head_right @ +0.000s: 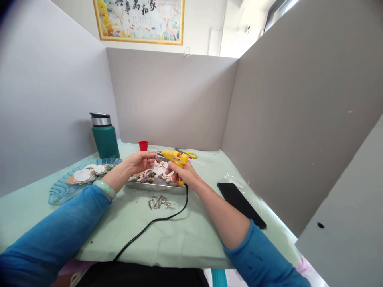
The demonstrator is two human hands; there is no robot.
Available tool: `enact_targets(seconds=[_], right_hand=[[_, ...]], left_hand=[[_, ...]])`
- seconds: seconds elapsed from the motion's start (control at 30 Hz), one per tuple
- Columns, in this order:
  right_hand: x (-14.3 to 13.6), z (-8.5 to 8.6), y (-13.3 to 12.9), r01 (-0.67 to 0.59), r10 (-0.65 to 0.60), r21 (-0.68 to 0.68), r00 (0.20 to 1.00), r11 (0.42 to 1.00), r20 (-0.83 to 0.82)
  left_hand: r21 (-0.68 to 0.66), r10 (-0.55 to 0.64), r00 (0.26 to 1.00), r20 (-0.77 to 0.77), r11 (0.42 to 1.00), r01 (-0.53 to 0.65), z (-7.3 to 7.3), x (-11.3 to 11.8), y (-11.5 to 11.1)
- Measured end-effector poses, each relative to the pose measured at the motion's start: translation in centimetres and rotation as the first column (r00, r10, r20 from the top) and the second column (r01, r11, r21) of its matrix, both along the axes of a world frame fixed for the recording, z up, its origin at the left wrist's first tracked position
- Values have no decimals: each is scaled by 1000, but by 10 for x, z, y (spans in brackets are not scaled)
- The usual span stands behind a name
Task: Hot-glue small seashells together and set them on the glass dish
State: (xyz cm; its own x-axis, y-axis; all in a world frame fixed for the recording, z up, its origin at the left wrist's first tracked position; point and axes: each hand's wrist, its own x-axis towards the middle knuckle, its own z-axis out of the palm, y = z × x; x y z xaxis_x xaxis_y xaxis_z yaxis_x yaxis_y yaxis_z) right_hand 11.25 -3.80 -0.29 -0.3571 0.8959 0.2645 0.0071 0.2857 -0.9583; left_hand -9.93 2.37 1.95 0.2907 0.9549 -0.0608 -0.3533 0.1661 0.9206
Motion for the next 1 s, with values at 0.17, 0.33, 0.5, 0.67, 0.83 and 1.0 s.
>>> enact_targets(seconds=[0.17,0.33,0.5,0.67,0.83,1.0], right_hand=[[-1,0,-1,-6,6,4,1000,1000,14],[-2,1,-1,17,-17,-1,1000,1000,18],[-2,0,0,29,-29,-3,1000,1000,5],[-2,2,-3,20,-20,-11,1000,1000,19],[-3,3,-4,27,-26,-8,999,1000,33],[-3,0,-1,34,-34,7,999,999,-7]], left_hand=[[4,-14,1000,-2,1000,14,1,0,-1],[14,-1,1000,-20,1000,2,3,2,-4],[30,-15,999,-46,999,16,3,3,-6],[44,-23,999,-45,999,25,1,2,-3],[58,-39,999,-35,997,41,-2,-1,1],[56,-68,996,-49,996,71,-3,-2,3]])
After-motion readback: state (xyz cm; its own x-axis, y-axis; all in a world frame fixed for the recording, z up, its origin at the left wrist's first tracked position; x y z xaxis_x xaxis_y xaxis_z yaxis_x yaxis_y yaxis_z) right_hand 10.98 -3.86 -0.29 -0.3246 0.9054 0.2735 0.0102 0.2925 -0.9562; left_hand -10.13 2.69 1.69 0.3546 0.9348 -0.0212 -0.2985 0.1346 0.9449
